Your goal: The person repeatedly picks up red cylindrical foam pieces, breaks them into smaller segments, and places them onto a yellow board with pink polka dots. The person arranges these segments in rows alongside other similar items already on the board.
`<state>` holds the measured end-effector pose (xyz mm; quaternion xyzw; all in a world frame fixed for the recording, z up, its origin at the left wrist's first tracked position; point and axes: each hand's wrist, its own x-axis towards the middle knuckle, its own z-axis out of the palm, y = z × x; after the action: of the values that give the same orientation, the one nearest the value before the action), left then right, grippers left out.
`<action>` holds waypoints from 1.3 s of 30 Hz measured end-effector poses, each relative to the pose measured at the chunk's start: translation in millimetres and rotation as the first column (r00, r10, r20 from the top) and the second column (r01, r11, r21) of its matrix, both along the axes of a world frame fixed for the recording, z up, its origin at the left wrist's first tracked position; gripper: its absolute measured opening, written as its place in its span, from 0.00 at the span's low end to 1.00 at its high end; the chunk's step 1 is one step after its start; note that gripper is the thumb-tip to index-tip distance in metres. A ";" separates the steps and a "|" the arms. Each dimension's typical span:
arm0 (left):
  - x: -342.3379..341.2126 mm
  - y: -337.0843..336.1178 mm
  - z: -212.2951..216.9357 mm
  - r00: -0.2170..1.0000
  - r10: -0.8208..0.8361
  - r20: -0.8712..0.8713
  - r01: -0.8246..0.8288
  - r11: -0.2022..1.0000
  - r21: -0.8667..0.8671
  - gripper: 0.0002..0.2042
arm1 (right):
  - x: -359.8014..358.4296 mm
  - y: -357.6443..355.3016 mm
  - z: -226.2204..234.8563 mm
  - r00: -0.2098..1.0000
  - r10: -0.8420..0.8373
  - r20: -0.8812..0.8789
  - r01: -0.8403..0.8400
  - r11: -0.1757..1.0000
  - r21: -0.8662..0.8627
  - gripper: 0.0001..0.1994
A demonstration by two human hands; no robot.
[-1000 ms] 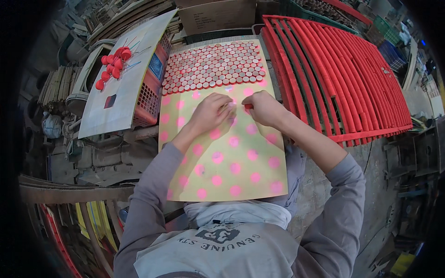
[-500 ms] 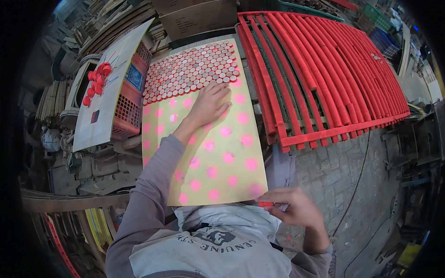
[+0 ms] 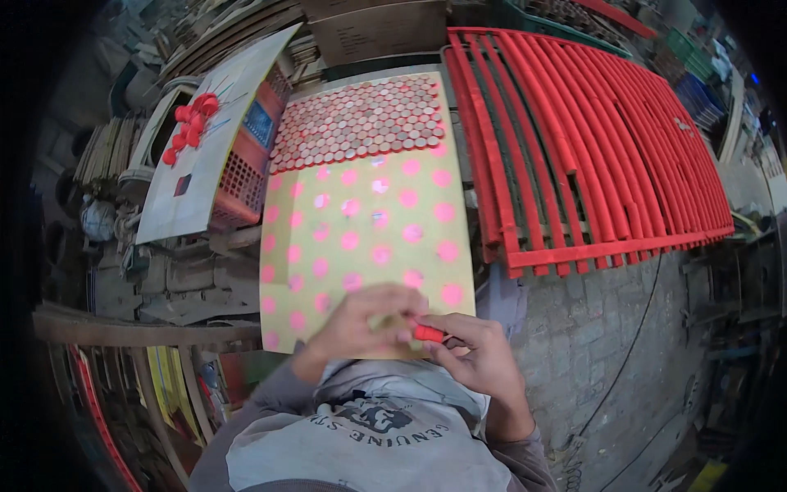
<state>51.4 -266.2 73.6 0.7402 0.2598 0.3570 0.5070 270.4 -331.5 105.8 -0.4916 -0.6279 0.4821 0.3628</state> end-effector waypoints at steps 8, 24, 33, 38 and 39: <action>-66.0 -63.6 -25.2 0.939 0.318 0.132 -0.337 0.927 0.166 0.12 | -65.4 17.6 -5.5 0.920 0.195 -0.339 -0.299 0.910 -0.288 0.14; -142.6 144.2 -76.5 0.530 0.845 -0.067 -0.730 0.495 0.471 0.20 | -152.0 174.0 -56.4 0.838 -0.021 0.545 -0.227 0.895 0.385 0.10; -168.3 28.1 -34.8 0.581 0.798 -0.157 -0.707 0.591 0.387 0.18 | -204.0 233.1 -64.6 0.867 -0.047 0.496 -0.209 0.869 0.448 0.13; -163.9 -81.0 -52.3 0.331 0.943 0.043 -0.939 0.325 0.109 0.11 | -248.7 271.1 -61.9 0.868 -0.051 0.494 -0.190 0.885 0.426 0.07; -158.8 -95.4 -60.2 0.299 0.952 0.066 -0.950 0.291 0.118 0.11 | -256.5 281.9 -74.0 0.876 -0.108 0.470 -0.196 0.811 0.551 0.05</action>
<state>-107.4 -361.7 13.4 0.4778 0.6271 0.5980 0.1442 14.0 -49.7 31.7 -0.4449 -0.8263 0.1375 0.3167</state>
